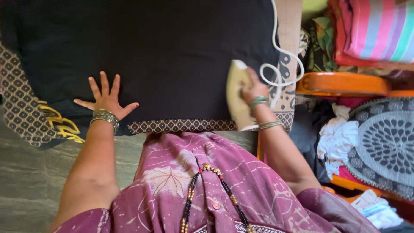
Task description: The person irons a black shirt laid flat on a patterned ironing board. They use a white electric iron to smooth the front and back panels, periodically lifting and repositioning the shirt to access different areas. The person's hands remain visible throughout, guiding the iron and adjusting the fabric.
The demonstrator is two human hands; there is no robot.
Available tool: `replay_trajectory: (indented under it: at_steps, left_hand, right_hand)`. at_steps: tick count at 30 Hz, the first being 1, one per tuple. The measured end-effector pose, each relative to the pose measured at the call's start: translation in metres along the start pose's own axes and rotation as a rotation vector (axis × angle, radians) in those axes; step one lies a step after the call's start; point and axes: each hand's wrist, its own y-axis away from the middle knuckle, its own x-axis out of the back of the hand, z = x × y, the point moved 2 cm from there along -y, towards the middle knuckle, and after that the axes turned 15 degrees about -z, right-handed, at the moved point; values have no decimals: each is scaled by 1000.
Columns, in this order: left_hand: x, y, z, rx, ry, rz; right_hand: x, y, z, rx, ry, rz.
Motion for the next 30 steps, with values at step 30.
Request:
replay_trajectory:
  at_steps: [30]
  left_hand:
    - [52,-140,53,-306,122,390]
  right_hand:
    - [46,-42,10,-184,122,178]
